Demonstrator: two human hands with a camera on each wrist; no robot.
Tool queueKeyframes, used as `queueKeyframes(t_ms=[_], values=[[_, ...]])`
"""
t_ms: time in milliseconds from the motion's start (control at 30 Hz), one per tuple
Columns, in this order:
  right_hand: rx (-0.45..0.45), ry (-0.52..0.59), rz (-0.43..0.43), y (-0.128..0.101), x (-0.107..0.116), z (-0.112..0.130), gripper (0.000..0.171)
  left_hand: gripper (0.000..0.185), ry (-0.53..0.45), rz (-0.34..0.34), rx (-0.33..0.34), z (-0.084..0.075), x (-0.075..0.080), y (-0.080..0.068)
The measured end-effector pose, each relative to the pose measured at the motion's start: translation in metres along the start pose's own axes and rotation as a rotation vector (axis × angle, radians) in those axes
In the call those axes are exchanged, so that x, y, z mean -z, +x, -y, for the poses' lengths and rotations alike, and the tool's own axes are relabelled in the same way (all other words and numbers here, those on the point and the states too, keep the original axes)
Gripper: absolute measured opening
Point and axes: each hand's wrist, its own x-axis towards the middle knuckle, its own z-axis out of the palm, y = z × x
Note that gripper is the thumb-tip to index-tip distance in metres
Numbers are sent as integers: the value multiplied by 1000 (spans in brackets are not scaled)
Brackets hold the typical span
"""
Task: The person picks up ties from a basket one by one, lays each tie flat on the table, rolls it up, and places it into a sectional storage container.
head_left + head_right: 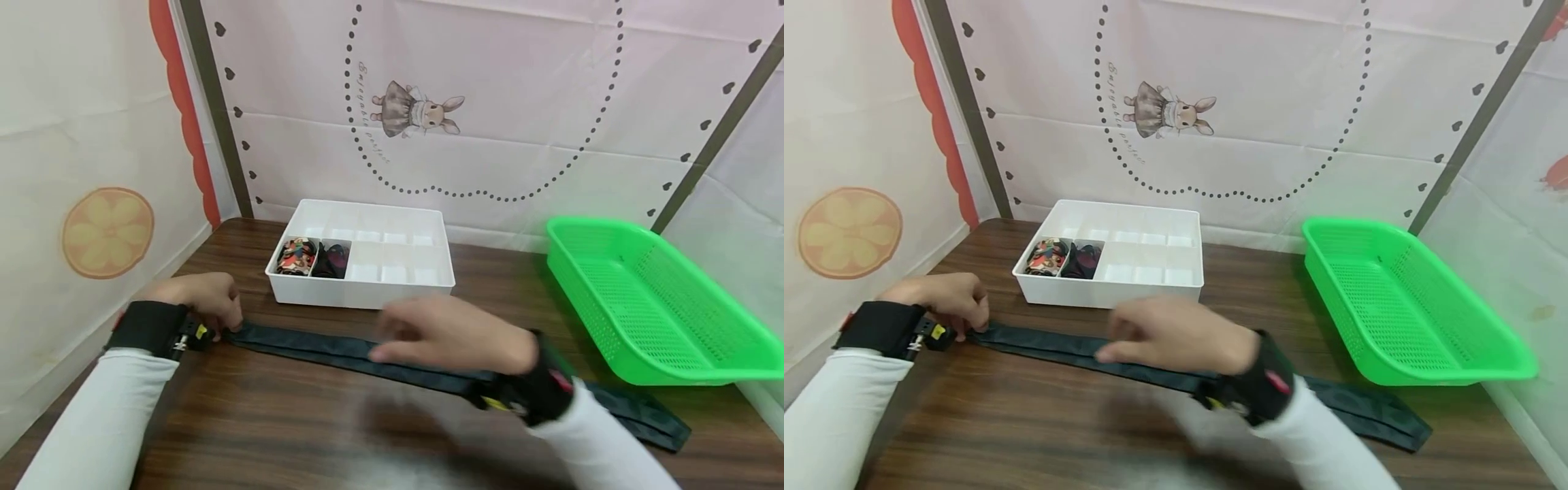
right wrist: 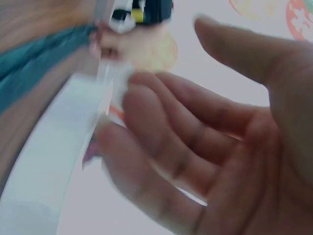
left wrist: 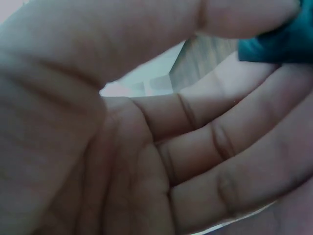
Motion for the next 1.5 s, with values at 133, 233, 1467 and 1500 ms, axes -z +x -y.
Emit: queueKeyframes(t_ms=[133,233,1467,1500], values=[[54,-42,-55,80,-32,8,17,9,55,-28,1,-6,-5,6],[3,-106,-101,127,-58,11,13,10,51,-30,8,-9,-8,8],[11,-371,-159,204,-121,0,9,5,-208,121,-86,-23,-15,6],[10,-368,-157,204,-120,-1,8,8,-232,133,-86,-22,-13,6]])
